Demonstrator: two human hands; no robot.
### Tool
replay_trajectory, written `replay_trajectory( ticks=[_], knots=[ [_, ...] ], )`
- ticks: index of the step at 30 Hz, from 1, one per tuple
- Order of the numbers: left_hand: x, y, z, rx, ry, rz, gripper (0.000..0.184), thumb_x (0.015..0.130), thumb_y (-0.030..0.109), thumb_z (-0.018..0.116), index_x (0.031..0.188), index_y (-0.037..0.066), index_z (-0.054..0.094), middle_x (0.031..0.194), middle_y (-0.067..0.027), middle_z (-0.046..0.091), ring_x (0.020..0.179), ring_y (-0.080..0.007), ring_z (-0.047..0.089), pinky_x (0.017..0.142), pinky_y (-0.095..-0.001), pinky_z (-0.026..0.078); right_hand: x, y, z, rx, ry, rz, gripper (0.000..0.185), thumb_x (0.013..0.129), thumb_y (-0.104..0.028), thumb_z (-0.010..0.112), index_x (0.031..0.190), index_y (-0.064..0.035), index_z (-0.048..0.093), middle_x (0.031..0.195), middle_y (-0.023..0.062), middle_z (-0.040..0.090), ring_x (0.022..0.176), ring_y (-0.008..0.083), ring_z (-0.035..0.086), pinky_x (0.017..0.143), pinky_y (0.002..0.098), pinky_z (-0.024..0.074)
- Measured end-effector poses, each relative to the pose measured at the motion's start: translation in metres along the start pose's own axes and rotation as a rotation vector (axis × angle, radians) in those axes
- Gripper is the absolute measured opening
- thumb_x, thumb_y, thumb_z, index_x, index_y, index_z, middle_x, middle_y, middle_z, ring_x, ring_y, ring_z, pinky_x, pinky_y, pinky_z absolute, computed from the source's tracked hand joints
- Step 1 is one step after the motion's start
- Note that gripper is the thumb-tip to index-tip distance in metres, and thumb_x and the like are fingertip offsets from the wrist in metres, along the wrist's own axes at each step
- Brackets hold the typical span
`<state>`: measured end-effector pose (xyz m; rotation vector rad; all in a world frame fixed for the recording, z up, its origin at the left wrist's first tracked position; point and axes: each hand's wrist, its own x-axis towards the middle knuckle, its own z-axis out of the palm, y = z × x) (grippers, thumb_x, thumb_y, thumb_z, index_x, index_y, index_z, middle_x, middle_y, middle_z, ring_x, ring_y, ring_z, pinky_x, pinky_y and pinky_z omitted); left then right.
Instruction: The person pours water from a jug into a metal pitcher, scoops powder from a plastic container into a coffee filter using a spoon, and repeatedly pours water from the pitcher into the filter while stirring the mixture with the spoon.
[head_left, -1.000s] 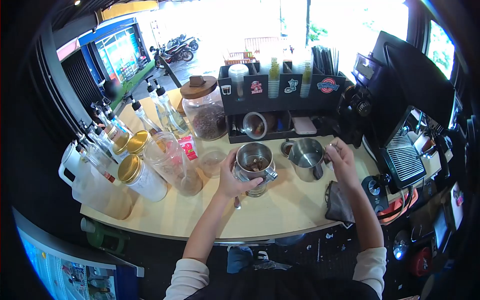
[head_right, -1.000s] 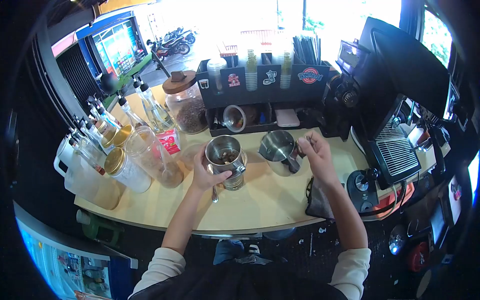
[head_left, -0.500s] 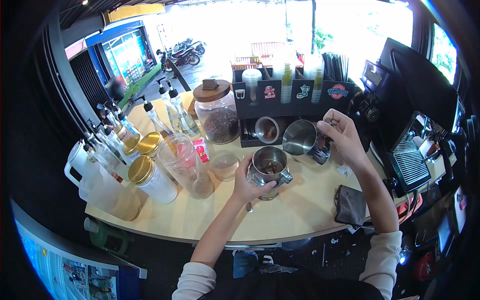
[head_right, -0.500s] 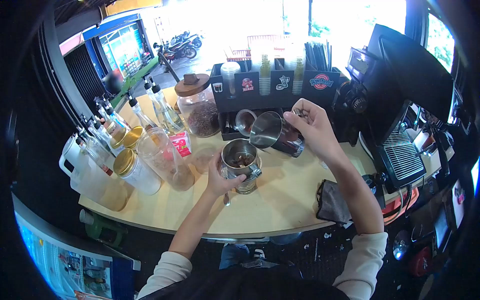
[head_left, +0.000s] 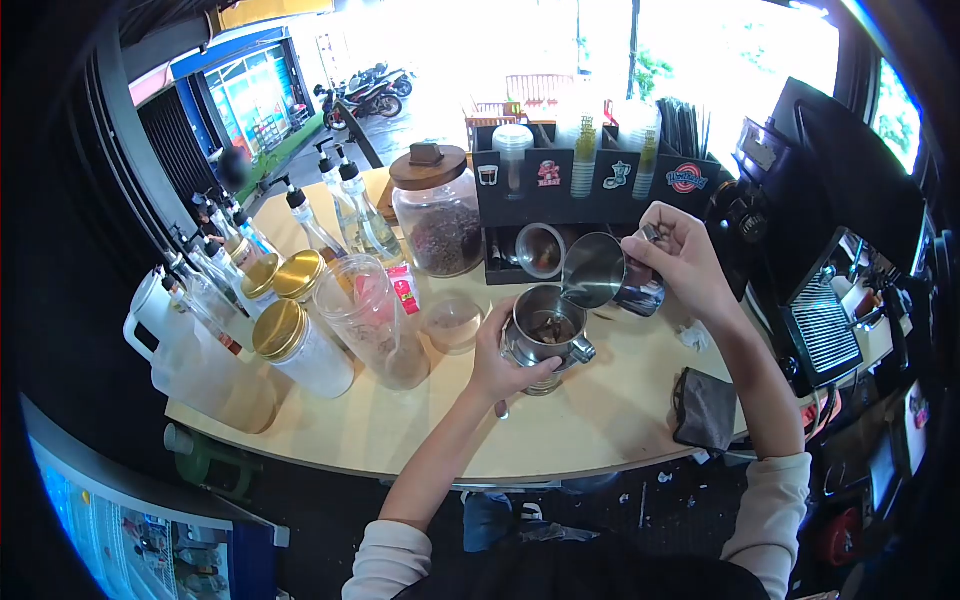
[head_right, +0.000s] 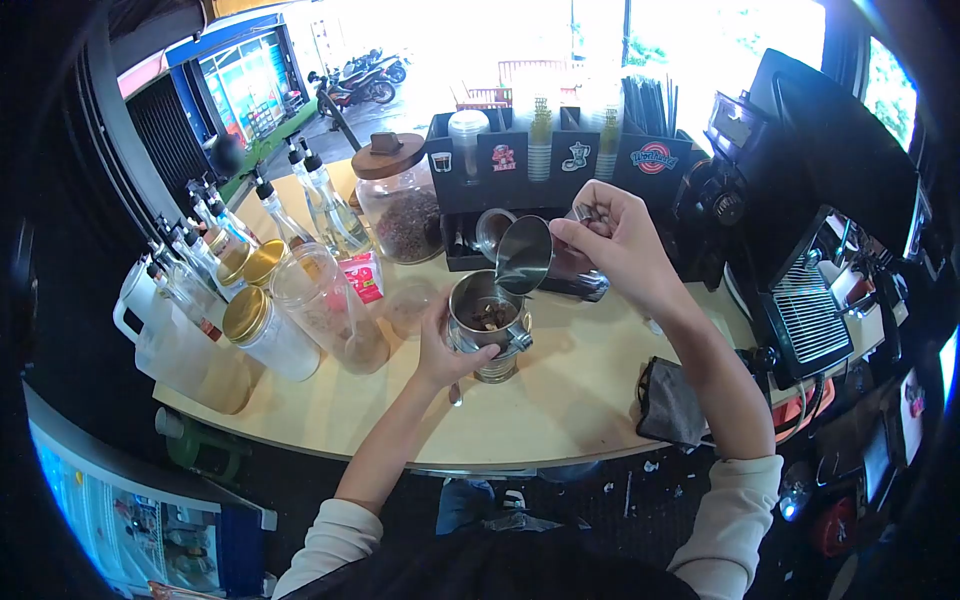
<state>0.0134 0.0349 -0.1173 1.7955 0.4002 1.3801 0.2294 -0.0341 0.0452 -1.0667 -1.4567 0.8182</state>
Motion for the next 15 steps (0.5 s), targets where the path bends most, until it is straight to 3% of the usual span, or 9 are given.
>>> replay_trajectory(
  ticks=[7, 15],
  knots=[
    [0.002, 0.006, 0.002, -0.030, 0.009, 0.020, 0.075, 0.054, 0.025, 0.083, 0.116, -0.001, 0.050, 0.106, -0.0110, 0.058, 0.100, -0.0208, 0.058, 0.089, -0.0337, 0.045, 0.005, -0.003, 0.003, -0.093, -0.014, -0.037, 0.022, 0.085, -0.008, 0.065, 0.075, -0.0054, 0.046, 0.068, -0.0019, 0.056, 0.062, -0.0010, 0.050, 0.053, 0.0168, 0.0409],
    [0.001, 0.004, 0.003, -0.025, 0.024, 0.016, 0.073, 0.054, 0.025, 0.083, 0.115, 0.000, 0.052, 0.105, -0.0100, 0.058, 0.099, -0.0208, 0.058, 0.088, -0.0341, 0.045, 0.004, -0.006, 0.005, -0.088, -0.012, -0.034, 0.021, 0.086, -0.008, 0.064, 0.075, -0.0049, 0.046, 0.067, -0.0029, 0.054, 0.062, -0.0009, 0.049, 0.055, 0.0170, 0.0434]
  ],
)
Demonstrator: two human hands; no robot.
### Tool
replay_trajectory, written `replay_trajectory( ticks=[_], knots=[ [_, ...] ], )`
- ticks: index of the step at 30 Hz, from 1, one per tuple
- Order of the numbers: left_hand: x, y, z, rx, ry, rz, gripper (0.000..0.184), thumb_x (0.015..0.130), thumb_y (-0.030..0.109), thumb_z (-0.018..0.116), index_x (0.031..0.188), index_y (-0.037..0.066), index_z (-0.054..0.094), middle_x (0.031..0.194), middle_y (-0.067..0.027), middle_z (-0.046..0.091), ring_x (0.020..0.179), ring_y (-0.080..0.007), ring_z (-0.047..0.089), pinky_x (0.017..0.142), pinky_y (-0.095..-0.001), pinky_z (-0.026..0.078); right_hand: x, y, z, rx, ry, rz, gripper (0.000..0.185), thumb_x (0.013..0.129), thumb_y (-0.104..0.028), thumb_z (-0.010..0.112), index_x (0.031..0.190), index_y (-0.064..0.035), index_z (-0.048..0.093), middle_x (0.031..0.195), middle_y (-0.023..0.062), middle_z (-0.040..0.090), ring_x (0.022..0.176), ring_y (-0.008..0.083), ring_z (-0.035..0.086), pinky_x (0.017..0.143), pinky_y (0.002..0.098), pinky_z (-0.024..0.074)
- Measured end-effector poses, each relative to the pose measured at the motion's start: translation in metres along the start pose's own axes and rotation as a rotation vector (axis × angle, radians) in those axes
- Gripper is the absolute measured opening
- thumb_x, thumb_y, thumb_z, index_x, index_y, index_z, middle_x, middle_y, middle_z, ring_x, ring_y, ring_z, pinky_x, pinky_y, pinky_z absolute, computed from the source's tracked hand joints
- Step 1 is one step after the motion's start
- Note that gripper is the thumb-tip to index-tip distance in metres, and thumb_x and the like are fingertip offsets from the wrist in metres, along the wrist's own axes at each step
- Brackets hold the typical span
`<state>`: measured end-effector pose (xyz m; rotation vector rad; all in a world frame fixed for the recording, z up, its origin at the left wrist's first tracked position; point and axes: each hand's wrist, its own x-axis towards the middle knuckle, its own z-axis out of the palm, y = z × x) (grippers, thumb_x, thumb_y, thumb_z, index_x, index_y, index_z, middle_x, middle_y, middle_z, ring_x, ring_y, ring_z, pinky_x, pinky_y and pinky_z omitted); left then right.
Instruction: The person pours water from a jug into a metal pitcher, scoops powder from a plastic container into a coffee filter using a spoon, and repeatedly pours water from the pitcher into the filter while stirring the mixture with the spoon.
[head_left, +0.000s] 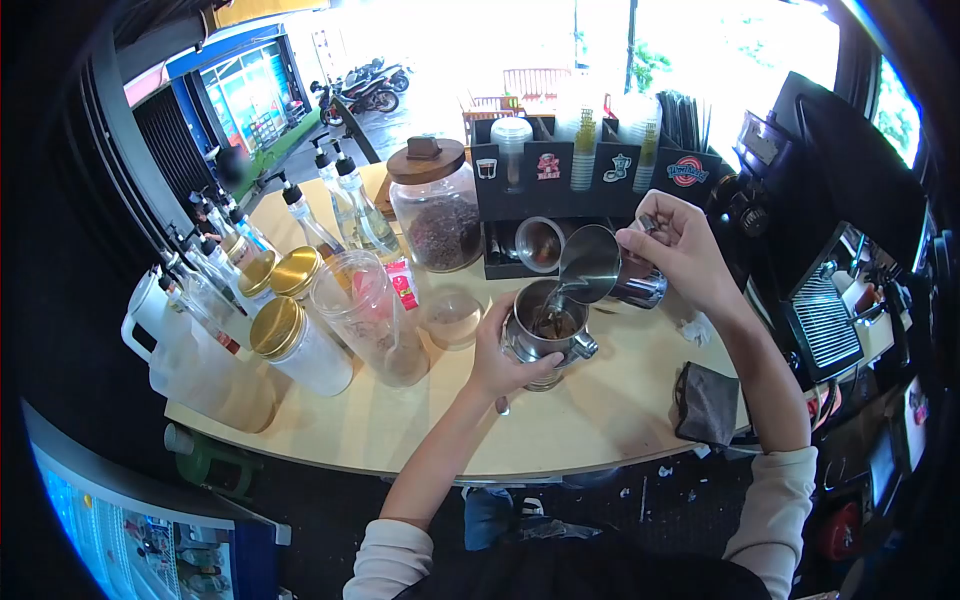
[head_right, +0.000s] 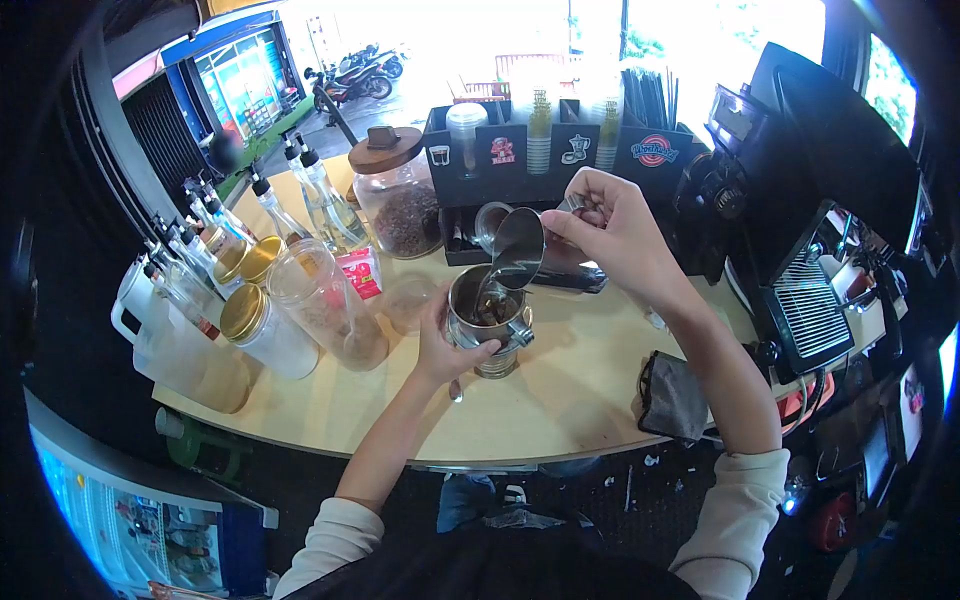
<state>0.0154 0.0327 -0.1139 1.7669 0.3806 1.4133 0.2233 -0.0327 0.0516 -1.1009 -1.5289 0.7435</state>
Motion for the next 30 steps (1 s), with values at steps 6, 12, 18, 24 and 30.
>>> replay_trajectory(
  ticks=[6, 12, 18, 24, 30],
  knots=[
    [0.000, 0.000, 0.000, 0.000, 0.005, 0.001, 0.074, 0.054, 0.026, 0.083, 0.115, 0.001, 0.052, 0.105, -0.0095, 0.058, 0.100, -0.0207, 0.057, 0.089, -0.0345, 0.044, -0.003, -0.001, -0.005, -0.031, 0.019, 0.019, 0.021, 0.086, -0.006, 0.064, 0.077, -0.0055, 0.046, 0.068, -0.0044, 0.050, 0.063, -0.0013, 0.048, 0.056, 0.0160, 0.0423],
    [-0.001, -0.002, 0.000, -0.003, -0.004, -0.025, 0.074, 0.053, 0.027, 0.084, 0.116, 0.002, 0.052, 0.105, -0.0096, 0.058, 0.101, -0.0209, 0.057, 0.090, -0.0349, 0.044, -0.006, -0.004, -0.007, -0.002, 0.038, 0.028, 0.019, 0.086, -0.005, 0.064, 0.078, -0.0057, 0.047, 0.070, -0.0043, 0.050, 0.063, -0.0017, 0.047, 0.056, 0.0147, 0.0400],
    [-0.001, -0.003, -0.001, 0.019, -0.011, -0.011, 0.074, 0.053, 0.027, 0.084, 0.115, 0.001, 0.052, 0.107, -0.0104, 0.058, 0.102, -0.0217, 0.057, 0.091, -0.0351, 0.044, -0.005, 0.001, -0.014, -0.066, 0.052, 0.016, 0.019, 0.086, -0.006, 0.065, 0.079, -0.0057, 0.048, 0.070, -0.0043, 0.051, 0.063, -0.0017, 0.048, 0.056, 0.0150, 0.0399],
    [-0.001, -0.006, -0.002, 0.029, -0.007, 0.002, 0.074, 0.053, 0.028, 0.083, 0.115, 0.001, 0.052, 0.107, -0.0106, 0.058, 0.102, -0.0219, 0.057, 0.091, -0.0355, 0.044, -0.002, 0.003, -0.016, -0.062, 0.059, 0.015, 0.019, 0.085, -0.007, 0.066, 0.079, -0.0059, 0.048, 0.070, -0.0043, 0.050, 0.063, -0.0014, 0.048, 0.056, 0.0152, 0.0394],
    [-0.002, -0.003, -0.001, 0.018, -0.009, -0.030, 0.075, 0.054, 0.026, 0.083, 0.116, 0.001, 0.051, 0.107, -0.0107, 0.058, 0.103, -0.0219, 0.056, 0.092, -0.0355, 0.043, -0.001, -0.004, -0.012, -0.054, 0.078, 0.017, 0.019, 0.086, -0.006, 0.065, 0.079, -0.0058, 0.048, 0.069, -0.0045, 0.049, 0.062, -0.0013, 0.047, 0.055, 0.0153, 0.0389]
  ],
)
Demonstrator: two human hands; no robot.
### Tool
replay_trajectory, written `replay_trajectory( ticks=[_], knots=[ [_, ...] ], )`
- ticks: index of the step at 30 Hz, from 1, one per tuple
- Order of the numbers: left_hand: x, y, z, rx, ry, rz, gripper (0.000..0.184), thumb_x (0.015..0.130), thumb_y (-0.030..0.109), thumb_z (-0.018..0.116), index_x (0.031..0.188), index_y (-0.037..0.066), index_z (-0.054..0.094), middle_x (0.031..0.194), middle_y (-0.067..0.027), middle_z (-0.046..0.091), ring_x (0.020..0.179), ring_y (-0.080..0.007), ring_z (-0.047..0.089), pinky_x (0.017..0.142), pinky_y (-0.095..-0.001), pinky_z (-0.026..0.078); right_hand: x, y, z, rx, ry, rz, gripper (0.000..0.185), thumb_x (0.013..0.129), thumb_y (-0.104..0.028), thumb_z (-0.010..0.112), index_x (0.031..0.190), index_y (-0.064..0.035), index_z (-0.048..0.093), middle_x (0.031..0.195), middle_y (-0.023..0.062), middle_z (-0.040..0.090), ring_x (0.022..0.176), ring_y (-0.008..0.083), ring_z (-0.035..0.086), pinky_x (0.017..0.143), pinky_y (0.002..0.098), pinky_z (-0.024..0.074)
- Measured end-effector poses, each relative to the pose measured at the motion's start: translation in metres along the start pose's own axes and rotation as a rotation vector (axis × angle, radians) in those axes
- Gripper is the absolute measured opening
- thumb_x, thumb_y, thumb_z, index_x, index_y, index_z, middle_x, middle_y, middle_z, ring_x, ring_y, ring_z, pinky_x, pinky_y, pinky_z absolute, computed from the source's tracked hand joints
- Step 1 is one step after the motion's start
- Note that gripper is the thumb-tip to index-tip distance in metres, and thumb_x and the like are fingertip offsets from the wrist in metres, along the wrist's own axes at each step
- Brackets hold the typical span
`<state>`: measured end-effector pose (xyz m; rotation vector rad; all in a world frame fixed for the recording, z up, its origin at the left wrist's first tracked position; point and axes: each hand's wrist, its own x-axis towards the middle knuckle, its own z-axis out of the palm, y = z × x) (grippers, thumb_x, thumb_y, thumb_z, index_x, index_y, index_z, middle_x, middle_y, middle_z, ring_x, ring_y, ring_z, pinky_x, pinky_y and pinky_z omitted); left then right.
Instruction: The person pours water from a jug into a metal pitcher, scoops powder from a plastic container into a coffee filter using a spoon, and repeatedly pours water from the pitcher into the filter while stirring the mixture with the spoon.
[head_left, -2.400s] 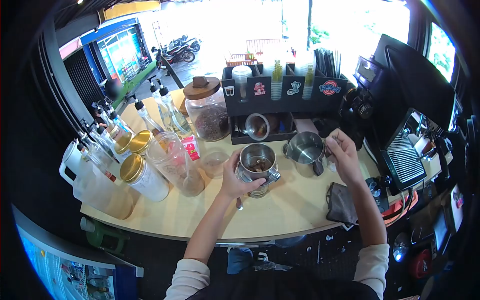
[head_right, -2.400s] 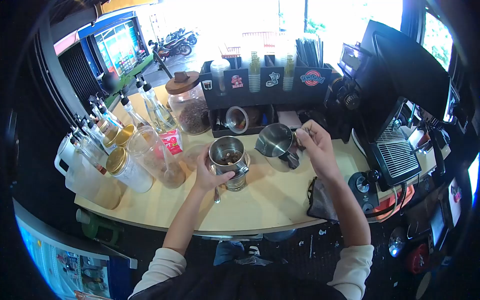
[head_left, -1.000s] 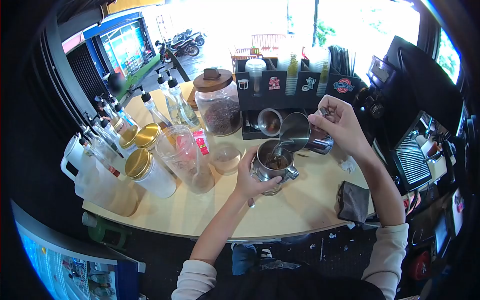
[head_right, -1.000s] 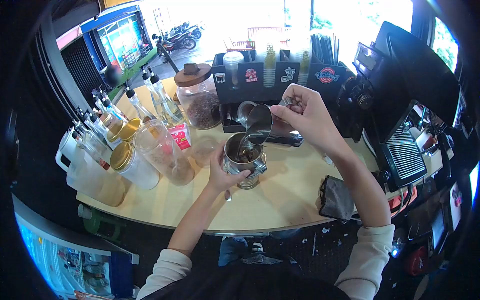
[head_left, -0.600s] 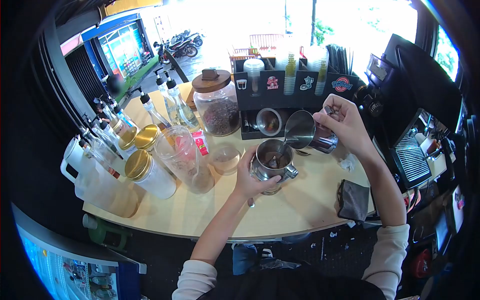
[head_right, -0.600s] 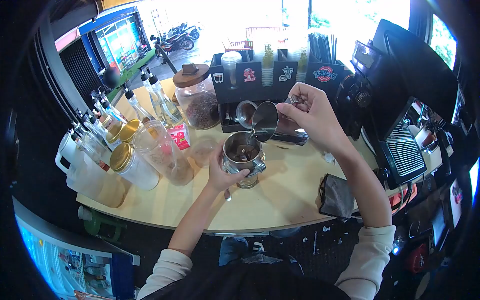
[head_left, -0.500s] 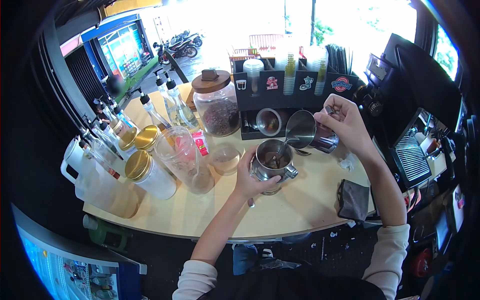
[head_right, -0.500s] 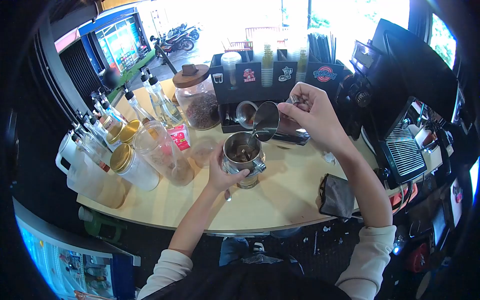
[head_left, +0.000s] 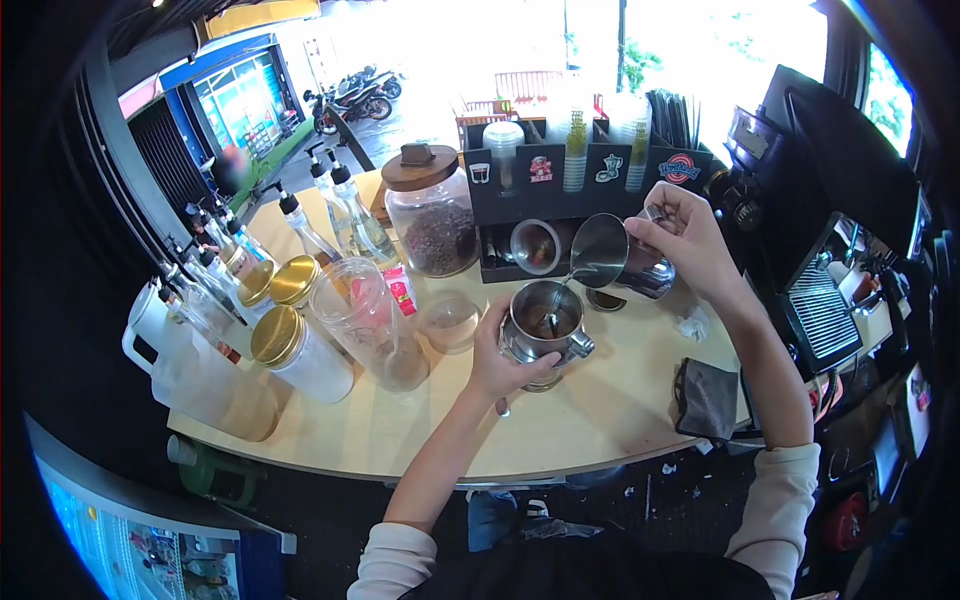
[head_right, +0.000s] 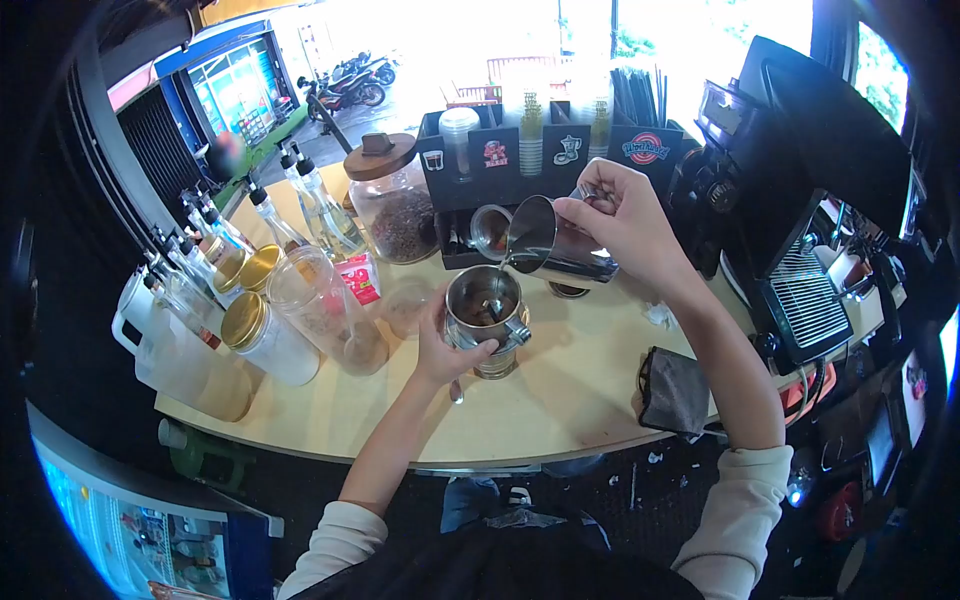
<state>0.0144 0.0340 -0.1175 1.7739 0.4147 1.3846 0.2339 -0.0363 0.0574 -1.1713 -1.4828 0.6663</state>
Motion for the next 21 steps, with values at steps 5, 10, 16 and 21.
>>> replay_trajectory(
  ticks=[5, 10, 16, 21],
  knots=[
    [0.002, 0.003, -0.001, 0.001, -0.021, 0.010, 0.076, 0.055, 0.027, 0.083, 0.118, 0.001, 0.049, 0.108, -0.0107, 0.058, 0.104, -0.0218, 0.056, 0.092, -0.0358, 0.043, 0.001, 0.003, -0.001, 0.057, 0.014, -0.002, 0.018, 0.086, -0.006, 0.065, 0.079, -0.0059, 0.049, 0.069, -0.0043, 0.050, 0.062, -0.0008, 0.048, 0.055, 0.0157, 0.0390],
    [0.007, 0.005, -0.007, -0.174, 0.203, 0.135, 0.044, 0.082, 0.023, 0.066, 0.115, -0.001, 0.052, 0.105, -0.0102, 0.060, 0.096, -0.0193, 0.059, 0.086, -0.0342, 0.047, -0.006, 0.022, -0.007, 0.200, 0.072, 0.009, 0.019, 0.085, -0.009, 0.066, 0.076, -0.0072, 0.049, 0.069, -0.0024, 0.055, 0.063, 0.0024, 0.054, 0.057, 0.0187, 0.0436],
    [-0.007, 0.022, -0.043, 0.388, 0.226, -0.255, 0.019, 0.086, 0.016, 0.063, 0.086, -0.003, 0.064, 0.077, -0.0113, 0.065, 0.061, -0.0144, 0.061, 0.060, -0.0279, 0.050, -0.037, 0.063, -0.025, 0.318, 0.157, 0.043, 0.017, 0.086, -0.007, 0.063, 0.075, -0.0081, 0.049, 0.069, -0.0011, 0.057, 0.063, 0.0047, 0.052, 0.059, 0.0212, 0.0400],
    [-0.032, 0.013, -0.041, 0.654, -0.044, -0.529, 0.021, 0.078, 0.015, 0.069, 0.078, -0.005, 0.066, 0.059, -0.0129, 0.062, 0.054, -0.0203, 0.062, 0.058, -0.0313, 0.049, -0.074, 0.116, -0.028, 0.372, 0.249, 0.172, 0.018, 0.085, -0.004, 0.062, 0.074, -0.0081, 0.048, 0.068, 0.0005, 0.057, 0.062, 0.0068, 0.052, 0.058, 0.0220, 0.0397]
  ],
)
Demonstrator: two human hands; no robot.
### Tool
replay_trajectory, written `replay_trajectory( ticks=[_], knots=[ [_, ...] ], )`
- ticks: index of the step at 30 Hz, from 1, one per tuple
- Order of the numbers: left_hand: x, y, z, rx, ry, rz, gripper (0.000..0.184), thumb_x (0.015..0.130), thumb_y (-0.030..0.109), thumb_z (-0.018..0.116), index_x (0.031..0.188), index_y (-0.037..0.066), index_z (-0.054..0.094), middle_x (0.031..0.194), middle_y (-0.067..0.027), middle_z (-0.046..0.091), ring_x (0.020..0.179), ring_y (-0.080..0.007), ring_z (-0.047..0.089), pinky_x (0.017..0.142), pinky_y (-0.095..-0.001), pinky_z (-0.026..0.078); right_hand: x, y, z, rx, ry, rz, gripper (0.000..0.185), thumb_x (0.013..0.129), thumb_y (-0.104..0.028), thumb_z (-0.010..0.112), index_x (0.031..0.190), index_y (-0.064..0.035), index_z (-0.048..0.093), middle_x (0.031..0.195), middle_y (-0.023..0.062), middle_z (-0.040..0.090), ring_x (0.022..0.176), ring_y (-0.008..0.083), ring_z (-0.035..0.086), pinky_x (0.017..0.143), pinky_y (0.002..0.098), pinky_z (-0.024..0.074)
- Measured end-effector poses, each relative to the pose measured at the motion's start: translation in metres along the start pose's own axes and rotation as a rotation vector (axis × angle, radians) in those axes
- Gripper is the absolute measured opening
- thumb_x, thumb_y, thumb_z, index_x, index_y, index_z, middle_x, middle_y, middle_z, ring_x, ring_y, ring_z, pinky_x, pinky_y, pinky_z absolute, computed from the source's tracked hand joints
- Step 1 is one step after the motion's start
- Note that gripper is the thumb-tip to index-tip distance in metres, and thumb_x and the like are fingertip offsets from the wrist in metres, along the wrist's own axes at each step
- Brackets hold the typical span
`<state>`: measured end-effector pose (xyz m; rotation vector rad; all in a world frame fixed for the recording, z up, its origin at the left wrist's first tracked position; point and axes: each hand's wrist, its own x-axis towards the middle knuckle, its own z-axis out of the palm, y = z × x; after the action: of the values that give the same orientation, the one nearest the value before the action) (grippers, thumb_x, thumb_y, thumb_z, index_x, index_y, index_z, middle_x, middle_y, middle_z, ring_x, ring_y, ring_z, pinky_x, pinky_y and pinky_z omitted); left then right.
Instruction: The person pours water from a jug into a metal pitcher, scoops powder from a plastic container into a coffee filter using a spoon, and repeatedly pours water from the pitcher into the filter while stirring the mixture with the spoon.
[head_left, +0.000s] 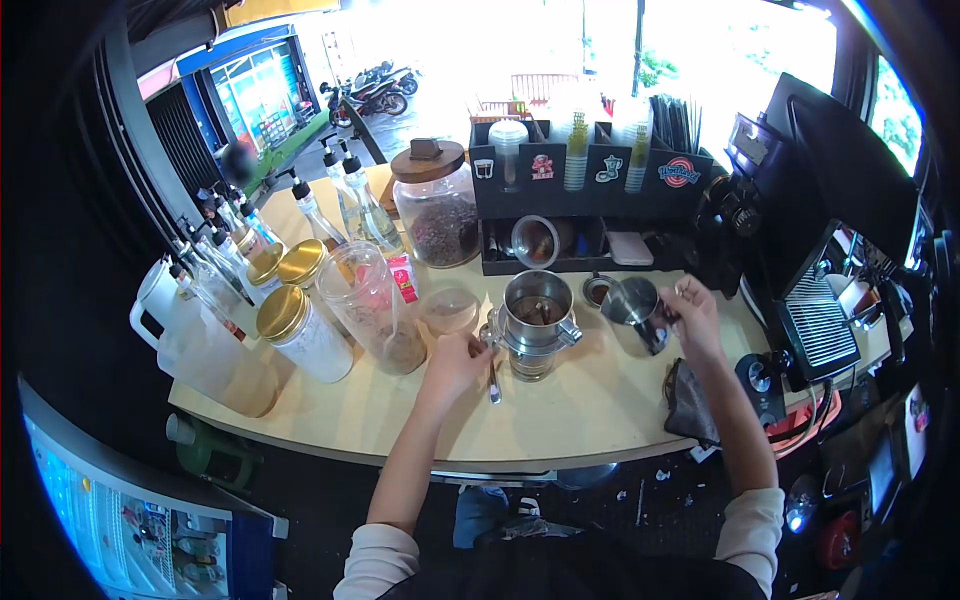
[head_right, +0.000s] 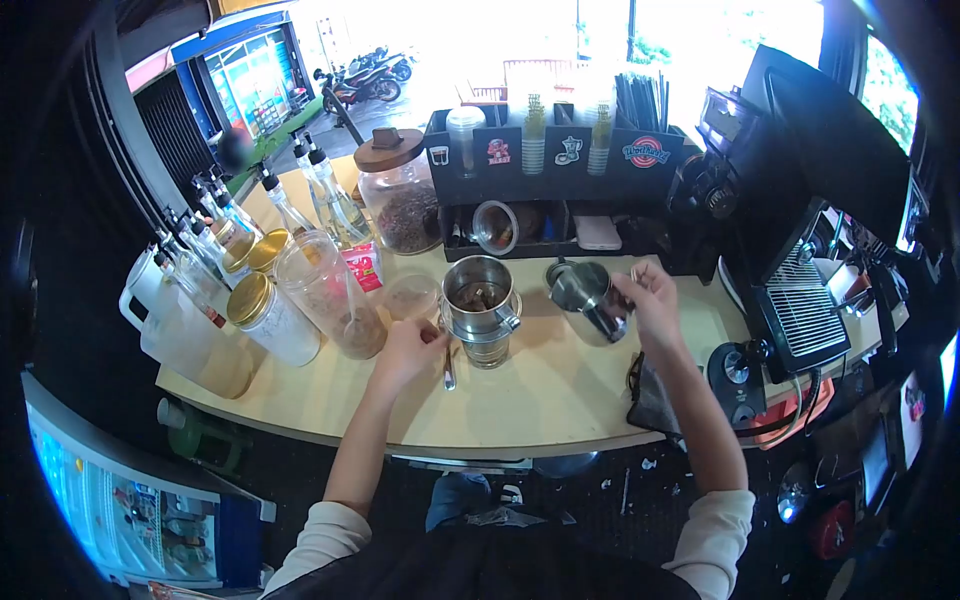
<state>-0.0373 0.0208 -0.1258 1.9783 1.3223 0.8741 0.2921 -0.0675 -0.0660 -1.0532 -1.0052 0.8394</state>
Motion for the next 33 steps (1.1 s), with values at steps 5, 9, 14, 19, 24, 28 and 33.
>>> replay_trajectory(
  ticks=[5, 9, 14, 19, 24, 28, 33],
  knots=[
    [0.009, -0.018, 0.018, 0.040, -0.126, -0.128, 0.025, 0.071, 0.017, 0.073, 0.075, -0.006, 0.067, 0.061, -0.0152, 0.063, 0.057, -0.0238, 0.065, 0.059, -0.0332, 0.051, -0.017, 0.041, -0.009, 0.099, 0.068, 0.051, 0.018, 0.085, -0.003, 0.062, 0.075, -0.0080, 0.048, 0.067, -0.0002, 0.054, 0.062, 0.0077, 0.050, 0.059, 0.0226, 0.0366],
    [-0.002, -0.016, 0.004, 0.036, -0.014, -0.030, 0.023, 0.074, 0.015, 0.072, 0.072, -0.007, 0.065, 0.059, -0.0136, 0.063, 0.053, -0.0201, 0.063, 0.054, -0.0305, 0.051, -0.021, 0.065, -0.016, 0.226, 0.064, 0.057, 0.018, 0.086, -0.005, 0.061, 0.075, -0.0087, 0.047, 0.067, -0.0012, 0.050, 0.062, 0.0084, 0.047, 0.060, 0.0233, 0.0351],
    [-0.020, 0.004, -0.029, -0.489, 0.070, -0.061, 0.018, 0.085, 0.012, 0.066, 0.080, -0.002, 0.057, 0.061, -0.0064, 0.062, 0.049, -0.0099, 0.060, 0.043, -0.0224, 0.049, -0.025, 0.084, -0.027, 0.176, 0.043, 0.036, 0.017, 0.091, -0.012, 0.055, 0.080, -0.0077, 0.043, 0.068, 0.0026, 0.047, 0.065, 0.0143, 0.053, 0.061, 0.0300, 0.0424],
    [-0.030, 0.057, -0.051, -0.752, 0.094, 0.045, 0.017, 0.088, 0.012, 0.063, 0.078, 0.004, 0.053, 0.063, -0.0045, 0.060, 0.051, -0.0088, 0.059, 0.046, -0.0215, 0.051, -0.029, 0.077, -0.028, -0.182, 0.096, -0.037, 0.011, 0.087, -0.007, 0.059, 0.093, -0.0057, 0.049, 0.081, 0.0037, 0.052, 0.076, 0.0130, 0.053, 0.068, 0.0299, 0.0442],
    [-0.030, 0.098, -0.048, -0.854, 0.070, 0.080, 0.017, 0.088, 0.013, 0.063, 0.078, 0.004, 0.053, 0.064, -0.0039, 0.061, 0.052, -0.0081, 0.059, 0.046, -0.0205, 0.050, -0.057, -0.030, 0.043, -0.630, -0.178, -0.556, 0.042, 0.077, -0.003, 0.068, 0.117, -0.0080, 0.055, 0.094, 0.0061, 0.055, 0.084, 0.0176, 0.053, 0.074, 0.0308, 0.0449],
    [-0.021, 0.120, -0.032, -0.842, -0.060, 0.136, 0.018, 0.088, 0.014, 0.064, 0.077, 0.005, 0.054, 0.065, -0.0019, 0.062, 0.055, -0.0058, 0.059, 0.047, -0.0188, 0.049, -0.064, -0.045, 0.094, -0.703, -0.486, -0.874, 0.056, 0.071, -0.005, 0.072, 0.124, -0.0128, 0.056, 0.094, 0.0068, 0.055, 0.085, 0.0227, 0.055, 0.071, 0.0321, 0.0457],
    [-0.019, 0.137, -0.029, -0.912, -0.127, 0.141, 0.016, 0.091, 0.017, 0.061, 0.083, 0.004, 0.057, 0.069, -0.0025, 0.063, 0.057, -0.0042, 0.057, 0.051, -0.0180, 0.046, -0.052, -0.053, 0.113, -0.788, -0.418, -1.213, 0.053, 0.062, -0.002, 0.070, 0.114, -0.0111, 0.062, 0.089, 0.0056, 0.057, 0.078, 0.0218, 0.058, 0.065, 0.0343, 0.0468]
  ],
)
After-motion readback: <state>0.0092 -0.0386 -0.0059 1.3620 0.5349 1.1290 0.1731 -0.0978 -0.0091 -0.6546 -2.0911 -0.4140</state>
